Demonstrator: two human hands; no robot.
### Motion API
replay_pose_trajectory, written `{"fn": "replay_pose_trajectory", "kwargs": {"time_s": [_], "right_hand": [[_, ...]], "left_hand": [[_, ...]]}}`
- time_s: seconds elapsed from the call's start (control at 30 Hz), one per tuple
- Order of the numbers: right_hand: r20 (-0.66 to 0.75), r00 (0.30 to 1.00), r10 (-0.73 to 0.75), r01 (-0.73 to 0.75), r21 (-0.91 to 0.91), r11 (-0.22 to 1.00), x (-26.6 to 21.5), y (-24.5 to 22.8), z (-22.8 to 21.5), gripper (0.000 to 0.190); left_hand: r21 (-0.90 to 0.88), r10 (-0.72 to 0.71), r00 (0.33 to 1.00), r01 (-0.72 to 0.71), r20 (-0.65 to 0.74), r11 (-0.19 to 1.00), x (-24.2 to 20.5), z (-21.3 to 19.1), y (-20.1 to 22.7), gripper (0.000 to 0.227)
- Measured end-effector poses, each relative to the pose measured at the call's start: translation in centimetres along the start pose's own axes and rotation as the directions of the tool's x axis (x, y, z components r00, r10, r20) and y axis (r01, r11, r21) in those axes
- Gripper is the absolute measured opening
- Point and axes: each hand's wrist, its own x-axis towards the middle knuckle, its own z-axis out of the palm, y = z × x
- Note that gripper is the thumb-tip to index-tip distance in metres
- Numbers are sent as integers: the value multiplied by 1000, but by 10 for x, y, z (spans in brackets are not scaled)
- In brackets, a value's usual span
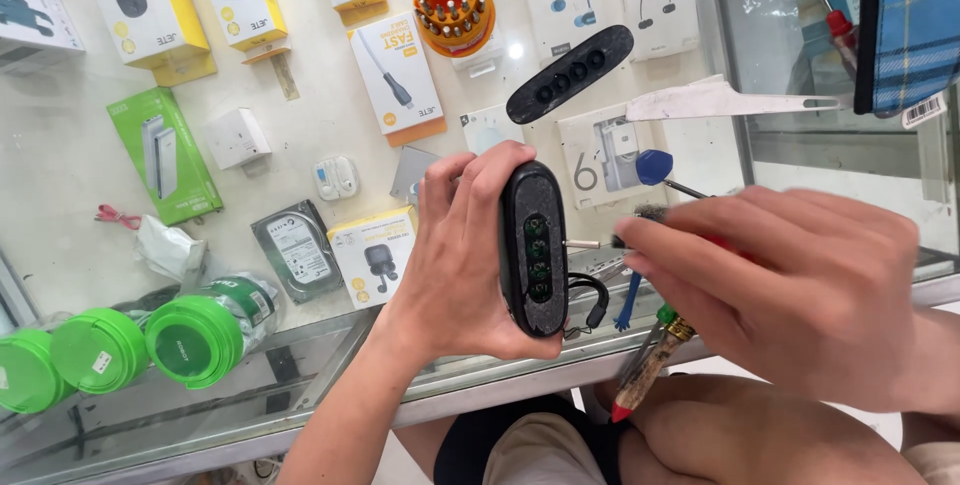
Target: Repairing a small electronic device by disassembling it with a screwdriver and cleaning it with a brush
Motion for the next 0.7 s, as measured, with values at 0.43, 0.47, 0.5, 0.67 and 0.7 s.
{"fn": "replay_pose_trajectory", "kwargs": {"time_s": [0.43, 0.47, 0.5, 0.67, 0.7], "right_hand": [[30, 997, -65, 68, -130, 989, 4, 5, 7, 6], [33, 997, -68, 73, -154, 985, 4, 4, 7, 6], [34, 997, -70, 74, -154, 985, 4, 4, 7, 6], [52, 996, -75, 82, -140, 987, 6, 2, 7, 6], [52, 996, -75, 82, -140, 987, 7, 1, 7, 6]], "left_hand": [[76, -4, 1000, 5, -16, 997, 0, -1, 2, 116], [80, -7, 1000, 9, -21, 997, 0, -1, 3, 115], [80, -8, 1000, 9, -23, 997, -1, -1, 3, 115], [97, -1, 1000, 4, -26, 995, -2, -1, 2, 117], [97, -1, 1000, 4, -26, 995, -3, 0, 3, 117]]}}
